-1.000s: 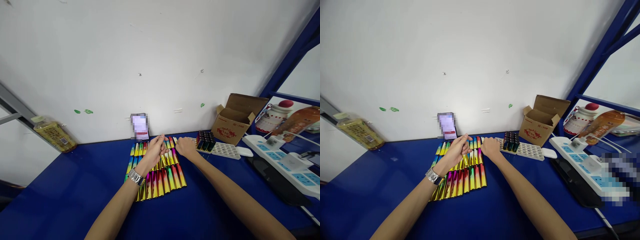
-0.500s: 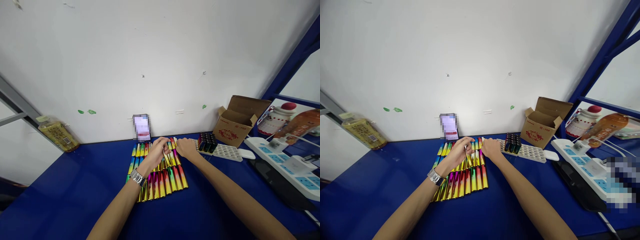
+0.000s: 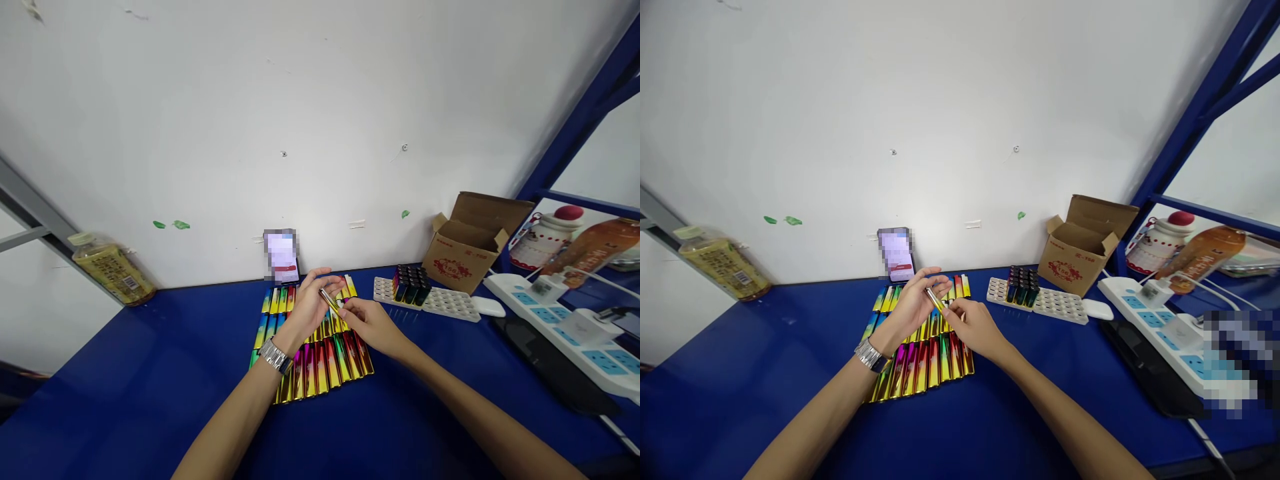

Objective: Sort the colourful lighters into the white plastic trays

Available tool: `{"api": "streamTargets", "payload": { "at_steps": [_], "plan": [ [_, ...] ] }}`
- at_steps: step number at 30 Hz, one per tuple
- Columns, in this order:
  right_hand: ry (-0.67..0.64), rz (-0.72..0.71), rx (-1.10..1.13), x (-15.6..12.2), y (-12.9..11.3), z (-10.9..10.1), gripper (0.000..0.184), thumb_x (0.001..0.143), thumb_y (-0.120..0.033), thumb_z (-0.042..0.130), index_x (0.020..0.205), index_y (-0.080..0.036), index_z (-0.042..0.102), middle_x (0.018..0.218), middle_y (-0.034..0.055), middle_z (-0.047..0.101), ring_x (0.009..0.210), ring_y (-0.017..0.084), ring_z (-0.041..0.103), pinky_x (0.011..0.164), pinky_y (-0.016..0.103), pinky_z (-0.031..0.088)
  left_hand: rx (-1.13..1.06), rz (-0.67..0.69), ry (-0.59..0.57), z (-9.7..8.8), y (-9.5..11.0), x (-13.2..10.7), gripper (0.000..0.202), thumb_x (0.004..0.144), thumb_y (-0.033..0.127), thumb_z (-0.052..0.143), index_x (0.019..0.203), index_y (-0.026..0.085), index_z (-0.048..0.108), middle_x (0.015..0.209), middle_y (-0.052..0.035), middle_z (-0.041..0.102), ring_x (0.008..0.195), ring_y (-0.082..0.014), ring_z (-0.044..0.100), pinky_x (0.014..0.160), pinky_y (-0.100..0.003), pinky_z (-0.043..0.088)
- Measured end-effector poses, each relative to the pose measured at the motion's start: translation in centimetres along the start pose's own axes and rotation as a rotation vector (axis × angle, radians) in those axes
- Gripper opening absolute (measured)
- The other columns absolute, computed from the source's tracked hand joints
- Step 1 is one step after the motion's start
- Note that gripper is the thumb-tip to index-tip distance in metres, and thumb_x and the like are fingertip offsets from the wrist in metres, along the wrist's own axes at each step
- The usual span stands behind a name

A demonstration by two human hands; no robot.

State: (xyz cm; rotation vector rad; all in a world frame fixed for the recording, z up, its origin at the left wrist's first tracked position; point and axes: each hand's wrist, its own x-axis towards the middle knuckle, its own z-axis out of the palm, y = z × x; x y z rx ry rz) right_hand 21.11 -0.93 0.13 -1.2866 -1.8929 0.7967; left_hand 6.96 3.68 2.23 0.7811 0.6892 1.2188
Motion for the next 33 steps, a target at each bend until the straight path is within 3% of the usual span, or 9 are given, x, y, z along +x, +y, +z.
{"api": "streamTargets", "payload": {
  "at_steps": [6, 10, 14, 19, 22, 28, 33],
  "plan": [
    [0.093, 0.035, -0.049, -1.1, 1.2, -0.6, 0.041, 0.094, -0.038, 0.033, 0.06, -0.019, 0.047, 0.052, -0.0022, 0.049, 0.049, 0.011, 0.045, 0.051, 0.024, 0.031, 0.137, -0.044, 0.001, -0.2, -0.2, -0.1, 0.013, 0.081, 0.024, 0.061, 0.093, 0.018, 0.057, 0.108, -0.0093, 0.065, 0.104, -0.0219, 0.062, 0.093, -0.035, 0.043],
    [0.12, 0.128, -0.129, -2.4, 2.0, -1.4, 0.046, 0.096, -0.038, 0.026, 0.059, -0.02, 0.046, 0.044, -0.0022, 0.049, 0.041, 0.012, 0.047, 0.05, 0.024, 0.034, 0.183, -0.054, -0.001, -0.3, -0.2, -0.1, 0.012, 0.083, 0.028, 0.061, 0.092, 0.02, 0.059, 0.118, -0.0087, 0.062, 0.117, -0.0208, 0.055, 0.102, -0.033, 0.036],
    [0.181, 0.157, -0.494, -3.6, 2.9, -1.7, 0.038, 0.096, -0.029, 0.03, 0.065, -0.019, 0.049, 0.061, 0.0046, 0.062, 0.054, 0.017, 0.059, 0.052, 0.026, 0.034, 0.202, -0.078, -0.034, -0.5, -0.2, -0.1, 0.015, 0.083, 0.03, 0.063, 0.094, 0.02, 0.06, 0.119, -0.0089, 0.062, 0.118, -0.0214, 0.055, 0.105, -0.034, 0.035],
    [0.034, 0.235, -0.854, -4.1, 3.0, -1.2, 0.028, 0.096, -0.03, 0.039, 0.081, -0.014, 0.056, 0.08, 0.0106, 0.067, 0.068, 0.023, 0.066, 0.051, 0.028, 0.033, 0.202, -0.064, -0.035, -0.8, -0.5, 0.2, 0.018, 0.081, 0.032, 0.064, 0.094, 0.02, 0.06, 0.115, -0.0087, 0.064, 0.117, -0.0226, 0.056, 0.106, -0.037, 0.033],
    [-0.01, 0.235, -0.896, -3.8, 2.5, -0.9, 0.032, 0.097, -0.036, 0.036, 0.086, -0.014, 0.057, 0.082, 0.0101, 0.066, 0.07, 0.024, 0.067, 0.051, 0.027, 0.034, 0.2, -0.06, -0.045, -0.9, -0.6, 0.3, 0.018, 0.081, 0.033, 0.064, 0.093, 0.02, 0.06, 0.115, -0.0084, 0.064, 0.116, -0.0218, 0.056, 0.106, -0.037, 0.033],
    [-0.041, 0.228, -0.893, -3.0, 1.8, -0.5, 0.03, 0.097, -0.032, 0.034, 0.092, -0.014, 0.058, 0.088, 0.0105, 0.066, 0.075, 0.024, 0.067, 0.055, 0.029, 0.04, 0.194, -0.058, -0.05, -1.0, -0.7, 0.3, 0.016, 0.081, 0.031, 0.065, 0.093, 0.02, 0.062, 0.114, -0.0082, 0.064, 0.115, -0.0213, 0.057, 0.104, -0.035, 0.035],
    [-0.055, 0.216, -0.889, -2.4, 1.5, -0.2, 0.031, 0.097, -0.032, 0.033, 0.095, -0.014, 0.058, 0.089, 0.0114, 0.065, 0.074, 0.024, 0.067, 0.055, 0.028, 0.041, 0.21, -0.054, -0.095, -0.6, -0.5, 0.1, 0.016, 0.077, 0.031, 0.067, 0.085, 0.017, 0.063, 0.1, -0.0068, 0.066, 0.103, -0.0218, 0.062, 0.098, -0.037, 0.04]
  ]
}}
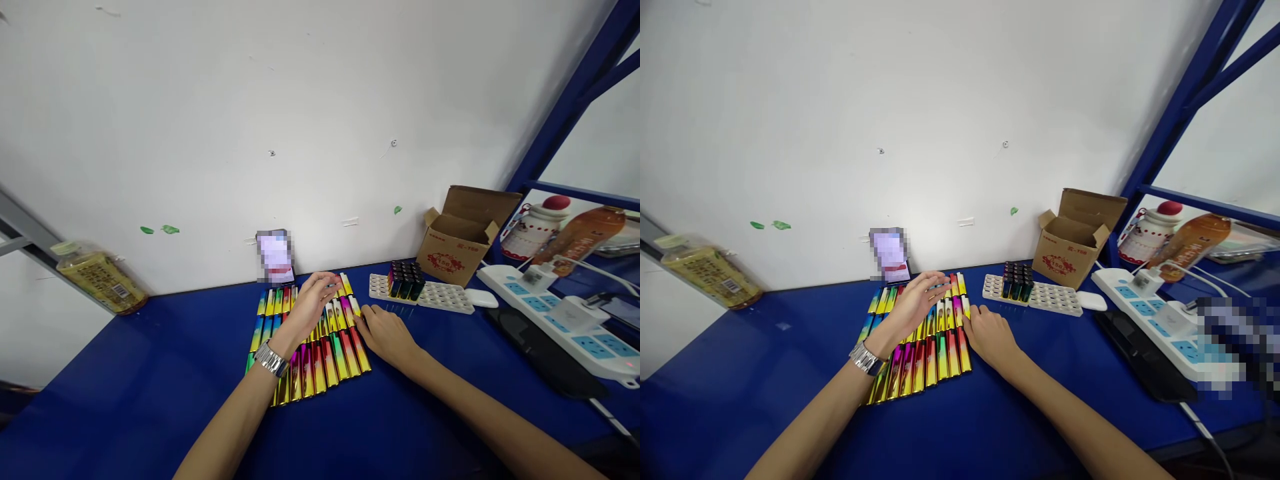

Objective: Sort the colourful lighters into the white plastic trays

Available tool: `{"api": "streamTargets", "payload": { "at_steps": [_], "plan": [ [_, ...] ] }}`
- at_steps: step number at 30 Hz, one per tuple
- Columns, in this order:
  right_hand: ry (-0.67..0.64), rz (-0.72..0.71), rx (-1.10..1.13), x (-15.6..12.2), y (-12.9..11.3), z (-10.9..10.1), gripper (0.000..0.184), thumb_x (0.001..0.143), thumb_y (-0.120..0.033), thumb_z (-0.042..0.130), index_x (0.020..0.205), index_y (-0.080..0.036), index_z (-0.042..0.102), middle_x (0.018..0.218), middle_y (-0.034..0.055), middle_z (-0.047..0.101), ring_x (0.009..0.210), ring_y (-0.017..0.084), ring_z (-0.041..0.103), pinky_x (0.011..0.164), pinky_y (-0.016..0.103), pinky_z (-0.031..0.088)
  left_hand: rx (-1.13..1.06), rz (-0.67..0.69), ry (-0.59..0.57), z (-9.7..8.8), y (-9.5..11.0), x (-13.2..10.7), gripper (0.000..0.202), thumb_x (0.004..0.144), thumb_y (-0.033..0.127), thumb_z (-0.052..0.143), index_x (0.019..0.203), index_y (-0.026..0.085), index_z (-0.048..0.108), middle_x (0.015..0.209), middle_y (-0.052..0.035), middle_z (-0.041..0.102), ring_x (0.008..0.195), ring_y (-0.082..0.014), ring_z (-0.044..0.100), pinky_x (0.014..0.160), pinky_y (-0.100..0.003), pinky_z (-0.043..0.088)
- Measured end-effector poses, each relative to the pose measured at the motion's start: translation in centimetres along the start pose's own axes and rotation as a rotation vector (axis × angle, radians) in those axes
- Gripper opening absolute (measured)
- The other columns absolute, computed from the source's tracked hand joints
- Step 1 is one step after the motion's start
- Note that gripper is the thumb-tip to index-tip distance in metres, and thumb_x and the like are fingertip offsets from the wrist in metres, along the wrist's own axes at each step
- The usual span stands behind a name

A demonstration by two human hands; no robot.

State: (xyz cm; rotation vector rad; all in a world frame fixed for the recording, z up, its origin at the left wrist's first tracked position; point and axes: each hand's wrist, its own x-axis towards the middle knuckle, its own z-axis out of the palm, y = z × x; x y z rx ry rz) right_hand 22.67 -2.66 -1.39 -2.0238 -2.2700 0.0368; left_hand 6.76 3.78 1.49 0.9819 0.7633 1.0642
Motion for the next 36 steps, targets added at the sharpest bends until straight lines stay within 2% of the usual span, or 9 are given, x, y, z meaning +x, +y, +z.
{"api": "streamTargets", "payload": {
  "at_steps": [7, 11, 15, 19, 23, 26, 29, 32, 36],
  "plan": [
    [0.147, -0.039, 0.061, 0.2, 0.8, 0.7, 0.031, 0.096, -0.032, 0.036, 0.085, -0.015, 0.059, 0.08, 0.008, 0.065, 0.064, 0.019, 0.063, 0.053, 0.025, 0.035, 0.258, 0.01, -0.072, 0.8, 0.2, -0.6, 0.021, 0.08, 0.036, 0.06, 0.084, 0.016, 0.061, 0.089, -0.0069, 0.063, 0.084, -0.0175, 0.061, 0.077, -0.032, 0.046],
    [0.552, -0.102, 0.126, 0.5, 4.1, 0.7, 0.028, 0.093, -0.028, 0.039, 0.077, -0.017, 0.059, 0.069, 0.0065, 0.061, 0.063, 0.018, 0.057, 0.057, 0.027, 0.037, 0.582, 0.081, -0.149, 1.7, -0.2, 0.7, 0.021, 0.082, 0.037, 0.059, 0.09, 0.017, 0.059, 0.092, -0.0073, 0.062, 0.085, -0.0181, 0.058, 0.075, -0.032, 0.046],
    [0.885, -0.086, 0.209, 1.0, 8.4, 0.1, 0.018, 0.079, -0.02, 0.049, 0.094, -0.016, 0.058, 0.084, 0.0098, 0.059, 0.083, 0.025, 0.054, 0.075, 0.037, 0.043, 0.87, 0.101, -0.267, 3.4, -0.6, 4.0, 0.043, 0.075, 0.035, 0.067, 0.112, 0.016, 0.053, 0.114, -0.0134, 0.058, 0.097, -0.0239, 0.058, 0.081, -0.038, 0.046],
    [0.838, -0.041, 0.287, 1.6, 11.2, 0.4, 0.053, 0.068, -0.022, 0.054, 0.12, -0.015, 0.047, 0.115, 0.0156, 0.05, 0.109, 0.033, 0.047, 0.089, 0.048, 0.041, 0.937, 0.089, -0.466, 5.7, -1.1, 7.4, 0.093, 0.062, 0.043, 0.078, 0.139, 0.017, 0.033, 0.141, -0.0202, 0.04, 0.125, -0.0352, 0.043, 0.096, -0.045, 0.039],
    [0.695, -0.078, 0.366, 2.5, 12.5, 1.7, 0.069, 0.071, -0.029, 0.055, 0.135, -0.016, 0.033, 0.134, 0.0174, 0.04, 0.124, 0.034, 0.039, 0.099, 0.052, 0.037, 0.916, 0.126, -0.617, 7.9, -2.3, 9.7, 0.117, 0.05, 0.042, 0.085, 0.145, 0.013, 0.023, 0.148, -0.0219, 0.029, 0.136, -0.0364, 0.027, 0.109, -0.044, 0.026],
    [0.635, -0.097, 0.435, 3.0, 12.9, 2.2, 0.073, 0.076, -0.034, 0.055, 0.14, -0.015, 0.024, 0.142, 0.0193, 0.032, 0.132, 0.033, 0.032, 0.104, 0.052, 0.033, 0.844, 0.123, -0.676, 8.8, -3.3, 10.4, 0.11, 0.049, 0.038, 0.085, 0.141, 0.014, 0.031, 0.137, -0.0189, 0.044, 0.128, -0.0351, 0.039, 0.104, -0.044, 0.033],
    [0.567, -0.109, 0.508, 3.2, 13.0, 2.2, 0.069, 0.079, -0.031, 0.053, 0.14, -0.015, 0.024, 0.142, 0.0195, 0.033, 0.134, 0.03, 0.031, 0.107, 0.049, 0.031, 0.736, 0.149, -0.668, 9.0, -3.9, 10.4, 0.081, 0.056, 0.035, 0.082, 0.127, 0.015, 0.046, 0.118, -0.0128, 0.056, 0.108, -0.0296, 0.053, 0.092, -0.042, 0.042],
    [0.516, -0.102, 0.548, 3.3, 12.9, 2.0, 0.065, 0.079, -0.03, 0.054, 0.137, -0.016, 0.028, 0.137, 0.0186, 0.037, 0.131, 0.029, 0.035, 0.106, 0.05, 0.032, 0.706, 0.151, -0.634, 8.8, -4.2, 10.3, 0.064, 0.058, 0.03, 0.081, 0.113, 0.016, 0.052, 0.1, -0.0067, 0.058, 0.091, -0.0231, 0.056, 0.081, -0.037, 0.045],
    [0.503, -0.093, 0.553, 3.3, 12.8, 2.0, 0.064, 0.079, -0.028, 0.055, 0.137, -0.016, 0.03, 0.135, 0.0184, 0.037, 0.13, 0.029, 0.037, 0.106, 0.049, 0.032, 0.672, 0.136, -0.619, 8.6, -4.3, 10.4, 0.062, 0.056, 0.024, 0.082, 0.111, 0.017, 0.052, 0.09, -0.0028, 0.056, 0.079, -0.0179, 0.054, 0.076, -0.034, 0.045]
  ]
}}
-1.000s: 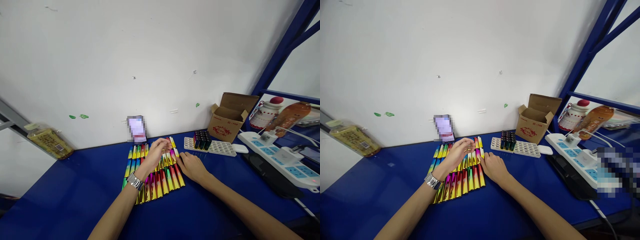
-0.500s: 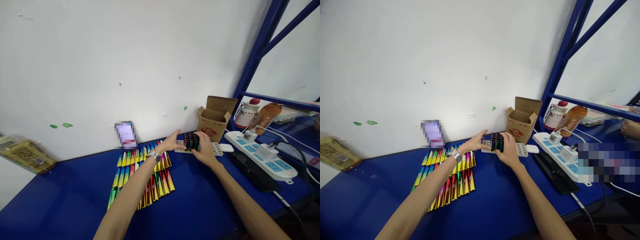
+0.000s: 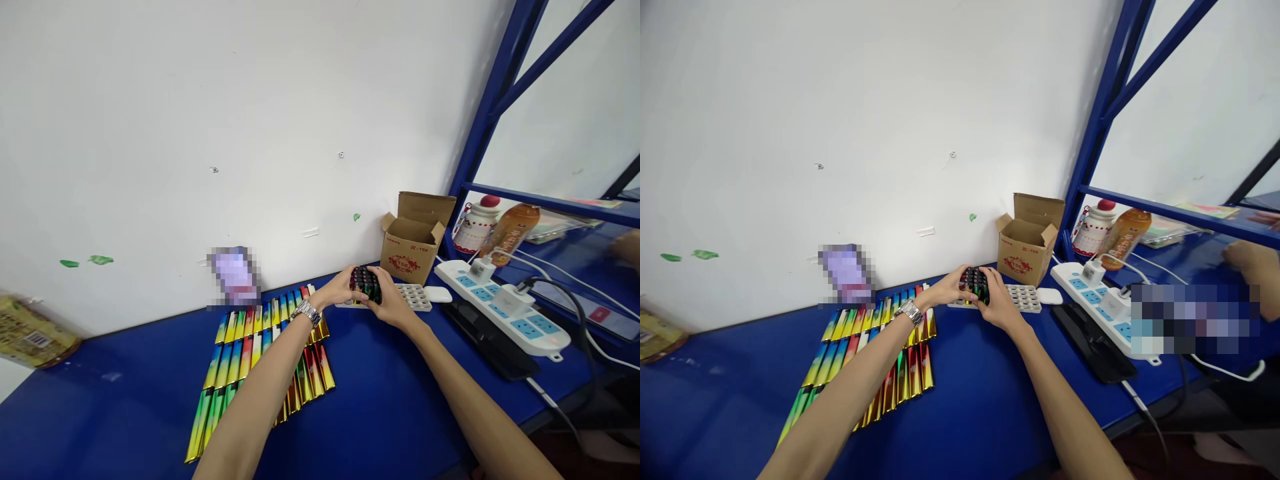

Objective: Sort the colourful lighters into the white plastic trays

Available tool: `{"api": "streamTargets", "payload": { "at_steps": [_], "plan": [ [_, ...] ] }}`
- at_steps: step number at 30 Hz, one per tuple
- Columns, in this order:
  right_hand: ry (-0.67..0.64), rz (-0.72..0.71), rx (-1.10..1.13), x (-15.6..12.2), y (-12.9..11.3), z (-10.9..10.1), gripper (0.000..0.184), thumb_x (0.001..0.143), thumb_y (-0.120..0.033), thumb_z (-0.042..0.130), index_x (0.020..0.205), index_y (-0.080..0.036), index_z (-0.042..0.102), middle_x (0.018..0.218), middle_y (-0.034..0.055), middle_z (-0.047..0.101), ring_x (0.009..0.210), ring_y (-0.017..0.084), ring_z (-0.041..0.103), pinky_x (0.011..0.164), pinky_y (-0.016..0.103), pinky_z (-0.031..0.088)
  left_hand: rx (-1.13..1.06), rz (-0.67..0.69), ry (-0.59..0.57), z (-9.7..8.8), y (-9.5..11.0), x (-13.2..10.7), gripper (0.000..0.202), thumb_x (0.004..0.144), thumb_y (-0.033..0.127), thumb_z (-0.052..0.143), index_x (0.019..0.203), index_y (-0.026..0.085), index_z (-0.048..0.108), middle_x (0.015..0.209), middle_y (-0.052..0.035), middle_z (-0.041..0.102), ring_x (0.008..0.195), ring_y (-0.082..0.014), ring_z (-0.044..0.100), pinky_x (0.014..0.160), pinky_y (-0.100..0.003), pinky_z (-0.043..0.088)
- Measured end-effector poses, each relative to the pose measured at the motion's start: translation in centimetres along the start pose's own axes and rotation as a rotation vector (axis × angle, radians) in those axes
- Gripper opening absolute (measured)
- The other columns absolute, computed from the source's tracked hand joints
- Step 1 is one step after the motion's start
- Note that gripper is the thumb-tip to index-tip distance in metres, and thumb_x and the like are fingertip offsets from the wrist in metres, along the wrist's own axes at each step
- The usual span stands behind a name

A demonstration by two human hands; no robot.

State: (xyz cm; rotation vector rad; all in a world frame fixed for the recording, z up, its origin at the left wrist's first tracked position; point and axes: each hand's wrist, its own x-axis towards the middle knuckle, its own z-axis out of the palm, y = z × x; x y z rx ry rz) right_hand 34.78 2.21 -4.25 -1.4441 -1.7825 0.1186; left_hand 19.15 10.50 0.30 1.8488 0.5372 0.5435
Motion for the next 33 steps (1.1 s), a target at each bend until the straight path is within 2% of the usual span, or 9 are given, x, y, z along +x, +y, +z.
{"api": "streamTargets", "payload": {
  "at_steps": [7, 10, 14, 17, 21, 28, 31, 33],
  "plan": [
    [-0.003, 0.005, 0.027, -0.1, 0.1, 0.1, 0.068, 0.075, -0.023, 0.058, 0.136, -0.014, 0.029, 0.137, 0.0185, 0.035, 0.131, 0.028, 0.035, 0.109, 0.044, 0.03, 0.007, 0.023, 0.014, -0.3, 1.3, -0.5, 0.057, 0.061, 0.025, 0.08, 0.11, 0.018, 0.053, 0.088, -0.0009, 0.055, 0.078, -0.0173, 0.053, 0.075, -0.032, 0.044],
    [-0.013, 0.028, 0.028, -0.1, 0.0, 0.1, 0.068, 0.075, -0.022, 0.058, 0.137, -0.014, 0.029, 0.138, 0.0183, 0.034, 0.133, 0.027, 0.032, 0.11, 0.043, 0.028, -0.105, -0.007, 0.071, -0.3, 1.2, -0.7, 0.055, 0.064, 0.028, 0.079, 0.111, 0.017, 0.052, 0.087, -0.0007, 0.057, 0.078, -0.016, 0.054, 0.076, -0.032, 0.045],
    [-0.019, 0.056, 0.013, -0.1, -0.2, 0.1, 0.068, 0.077, -0.023, 0.058, 0.138, -0.02, 0.027, 0.139, 0.0155, 0.033, 0.135, 0.026, 0.031, 0.111, 0.046, 0.026, -0.424, -0.032, 0.25, -0.3, 0.0, -0.5, 0.044, 0.069, 0.03, 0.076, 0.105, 0.016, 0.053, 0.094, -0.004, 0.06, 0.086, -0.0156, 0.059, 0.082, -0.032, 0.046],
    [-0.021, 0.081, -0.001, -0.1, -0.4, 0.1, 0.068, 0.077, -0.023, 0.057, 0.139, -0.02, 0.028, 0.14, 0.0155, 0.032, 0.134, 0.026, 0.032, 0.111, 0.045, 0.026, -0.66, -0.061, 0.433, -0.2, -0.6, -0.2, 0.037, 0.067, 0.022, 0.077, 0.094, 0.015, 0.053, 0.087, -0.002, 0.061, 0.08, -0.0134, 0.061, 0.08, -0.031, 0.047],
    [-0.02, 0.082, -0.018, -0.2, -0.5, 0.3, 0.069, 0.078, -0.023, 0.057, 0.14, -0.022, 0.026, 0.142, 0.0144, 0.031, 0.136, 0.026, 0.03, 0.112, 0.045, 0.025, -0.753, -0.088, 0.552, -0.2, 0.0, -0.5, 0.03, 0.07, 0.014, 0.072, 0.091, 0.017, 0.05, 0.077, 0.0013, 0.059, 0.07, -0.0114, 0.062, 0.075, -0.029, 0.049],
    [-0.023, 0.127, -0.112, 0.9, -0.3, 0.6, 0.067, 0.08, -0.026, 0.056, 0.141, -0.021, 0.027, 0.147, 0.0151, 0.027, 0.135, 0.028, 0.031, 0.108, 0.045, 0.031, -0.82, -0.159, 0.577, -0.2, 1.8, -3.9, 0.021, 0.073, 0.006, 0.066, 0.089, 0.013, 0.054, 0.075, -0.0033, 0.064, 0.069, -0.0145, 0.066, 0.071, -0.03, 0.053],
    [-0.04, 0.177, -0.237, 2.0, -0.6, 0.5, 0.065, 0.08, -0.027, 0.059, 0.139, -0.021, 0.032, 0.143, 0.0157, 0.035, 0.129, 0.033, 0.038, 0.102, 0.05, 0.036, -0.817, -0.21, 0.572, -0.2, 2.4, -6.1, 0.016, 0.076, 0.005, 0.062, 0.089, 0.012, 0.057, 0.078, -0.0063, 0.067, 0.07, -0.0155, 0.068, 0.067, -0.028, 0.054],
    [-0.008, 0.231, -0.337, 2.4, -1.3, 0.4, 0.066, 0.079, -0.028, 0.06, 0.139, -0.019, 0.033, 0.141, 0.0186, 0.036, 0.128, 0.038, 0.037, 0.098, 0.054, 0.036, -0.803, -0.248, 0.564, -0.1, 2.7, -7.7, 0.016, 0.077, 0.006, 0.063, 0.091, 0.013, 0.058, 0.083, -0.0082, 0.069, 0.072, -0.017, 0.068, 0.064, -0.029, 0.055]
  ]
}}
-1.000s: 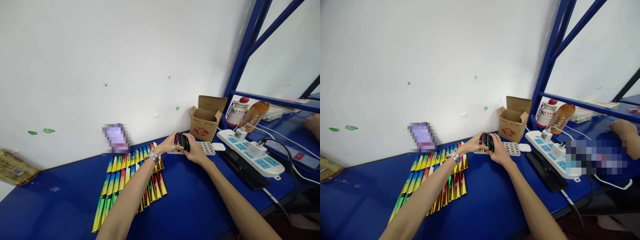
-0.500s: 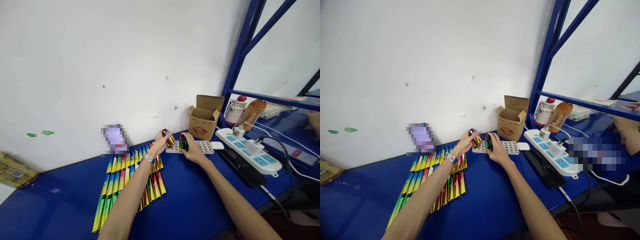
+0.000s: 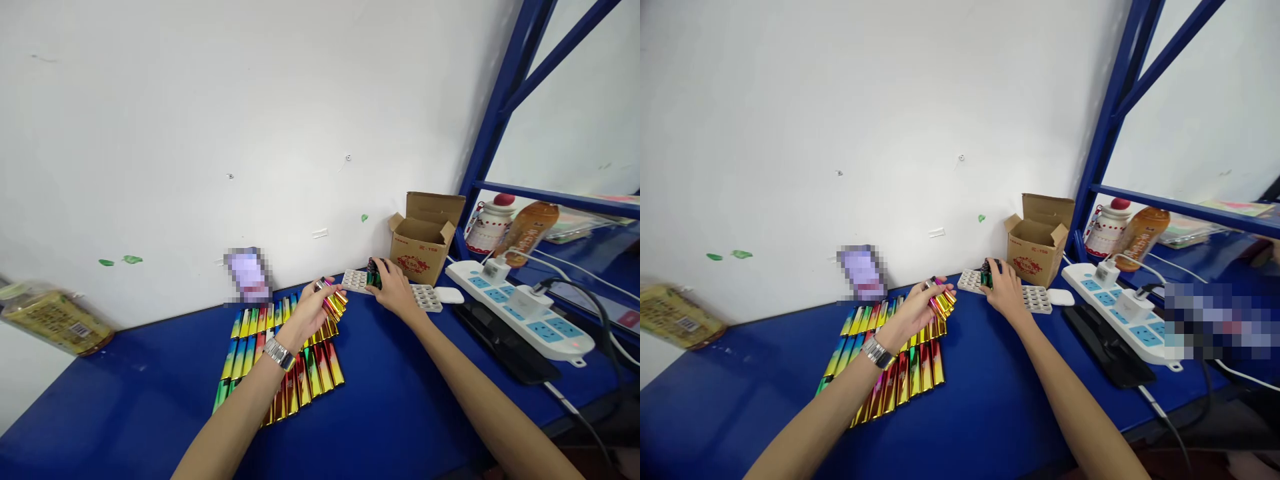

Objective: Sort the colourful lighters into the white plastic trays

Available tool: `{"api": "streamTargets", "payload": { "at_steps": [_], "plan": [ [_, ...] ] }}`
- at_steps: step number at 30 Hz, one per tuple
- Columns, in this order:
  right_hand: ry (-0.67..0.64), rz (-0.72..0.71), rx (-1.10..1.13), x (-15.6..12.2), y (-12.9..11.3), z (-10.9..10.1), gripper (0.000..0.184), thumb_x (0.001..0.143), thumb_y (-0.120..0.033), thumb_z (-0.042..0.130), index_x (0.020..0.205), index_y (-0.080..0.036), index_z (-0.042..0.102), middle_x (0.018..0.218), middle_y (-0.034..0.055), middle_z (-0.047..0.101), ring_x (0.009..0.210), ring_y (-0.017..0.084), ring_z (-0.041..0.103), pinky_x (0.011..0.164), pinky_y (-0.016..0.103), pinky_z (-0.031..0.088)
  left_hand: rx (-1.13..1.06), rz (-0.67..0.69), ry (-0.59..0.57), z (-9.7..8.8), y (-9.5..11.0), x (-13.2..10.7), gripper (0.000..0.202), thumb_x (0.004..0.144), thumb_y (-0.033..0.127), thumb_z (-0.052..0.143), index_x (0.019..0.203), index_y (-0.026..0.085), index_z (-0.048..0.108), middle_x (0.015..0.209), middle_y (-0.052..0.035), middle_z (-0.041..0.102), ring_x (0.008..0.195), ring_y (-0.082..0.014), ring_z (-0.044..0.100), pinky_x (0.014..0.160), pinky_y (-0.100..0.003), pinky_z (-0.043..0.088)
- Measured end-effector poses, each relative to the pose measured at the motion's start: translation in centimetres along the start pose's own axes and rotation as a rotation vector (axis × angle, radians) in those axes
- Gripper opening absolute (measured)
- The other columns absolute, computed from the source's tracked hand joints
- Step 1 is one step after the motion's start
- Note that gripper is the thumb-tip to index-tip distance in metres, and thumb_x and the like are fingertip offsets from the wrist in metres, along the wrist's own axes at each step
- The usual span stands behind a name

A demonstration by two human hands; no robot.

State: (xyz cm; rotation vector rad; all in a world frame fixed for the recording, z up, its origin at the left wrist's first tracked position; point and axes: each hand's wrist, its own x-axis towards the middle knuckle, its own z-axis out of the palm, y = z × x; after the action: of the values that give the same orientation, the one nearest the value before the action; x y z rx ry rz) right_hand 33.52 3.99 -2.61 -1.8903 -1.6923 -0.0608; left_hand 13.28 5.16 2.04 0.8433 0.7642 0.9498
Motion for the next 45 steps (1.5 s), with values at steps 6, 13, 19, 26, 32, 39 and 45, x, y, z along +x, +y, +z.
{"api": "streamTargets", "payload": {
  "at_steps": [6, 13, 19, 26, 32, 39, 45],
  "plan": [
    [0.18, -0.089, -0.052, -2.3, -4.8, -1.2, 0.053, 0.083, -0.023, 0.053, 0.133, -0.011, 0.041, 0.142, 0.024, 0.033, 0.133, 0.04, 0.026, 0.102, 0.054, 0.028, 0.043, -0.078, 0.012, -1.3, 0.3, -3.2, 0.019, 0.075, 0.011, 0.069, 0.093, 0.014, 0.061, 0.086, -0.0098, 0.07, 0.075, -0.0183, 0.068, 0.063, -0.028, 0.055],
    [-0.383, -0.248, 0.619, -5.2, -8.7, -1.4, 0.031, 0.094, -0.035, 0.037, 0.109, -0.017, 0.057, 0.074, 0.0014, 0.062, 0.065, 0.015, 0.057, 0.062, 0.026, 0.045, 0.13, -0.045, 0.104, -1.5, 0.3, -4.8, 0.022, 0.068, 0.011, 0.075, 0.086, 0.015, 0.064, 0.081, -0.0045, 0.069, 0.072, -0.0138, 0.064, 0.058, -0.022, 0.048],
    [-0.569, -0.256, 0.69, -5.3, -8.0, -1.0, 0.035, 0.092, -0.034, 0.04, 0.111, -0.017, 0.063, 0.06, -0.0027, 0.057, 0.053, 0.013, 0.055, 0.053, 0.023, 0.041, 0.253, -0.08, 0.074, -1.7, 0.3, -5.3, 0.021, 0.061, 0.017, 0.081, 0.073, 0.015, 0.063, 0.073, -0.0024, 0.066, 0.071, -0.0143, 0.062, 0.063, -0.024, 0.046],
    [-0.469, 0.057, 0.761, -6.3, -7.3, -1.3, 0.038, 0.084, -0.039, 0.05, 0.102, -0.013, 0.07, 0.065, 0.0023, 0.063, 0.051, 0.015, 0.059, 0.047, 0.023, 0.041, 0.327, -0.035, -0.001, -2.6, 0.6, -4.9, 0.028, 0.066, 0.022, 0.078, 0.09, 0.015, 0.064, 0.079, -0.005, 0.068, 0.082, -0.0189, 0.064, 0.075, -0.031, 0.045],
    [-0.457, 0.058, 0.499, -8.0, -6.0, -3.6, 0.037, 0.083, -0.042, 0.049, 0.086, -0.015, 0.075, 0.06, 0.0012, 0.063, 0.051, 0.015, 0.054, 0.05, 0.024, 0.036, 0.3, -0.008, 0.045, -4.1, 1.6, -4.5, 0.029, 0.072, 0.029, 0.076, 0.093, 0.014, 0.061, 0.08, -0.0061, 0.067, 0.077, -0.0177, 0.065, 0.078, -0.034, 0.047],
    [-0.634, 0.083, 0.462, -9.3, -7.3, -3.4, 0.029, 0.081, -0.038, 0.054, 0.069, -0.015, 0.068, 0.054, 0.0021, 0.062, 0.049, 0.015, 0.054, 0.047, 0.024, 0.034, 0.299, 0.009, 0.066, -3.6, 1.3, -4.5, 0.029, 0.067, 0.03, 0.079, 0.083, 0.014, 0.062, 0.085, -0.0071, 0.066, 0.09, -0.0187, 0.061, 0.085, -0.032, 0.043],
    [-0.663, 0.149, 0.484, -9.5, -8.0, -2.7, 0.028, 0.082, -0.037, 0.054, 0.087, -0.014, 0.069, 0.053, 0.0025, 0.064, 0.038, 0.013, 0.054, 0.043, 0.023, 0.039, 0.376, 0.004, 0.065, -3.4, 1.3, -4.6, 0.027, 0.064, 0.03, 0.081, 0.08, 0.017, 0.064, 0.089, -0.0047, 0.067, 0.095, -0.0183, 0.058, 0.086, -0.029, 0.042]
  ]
}}
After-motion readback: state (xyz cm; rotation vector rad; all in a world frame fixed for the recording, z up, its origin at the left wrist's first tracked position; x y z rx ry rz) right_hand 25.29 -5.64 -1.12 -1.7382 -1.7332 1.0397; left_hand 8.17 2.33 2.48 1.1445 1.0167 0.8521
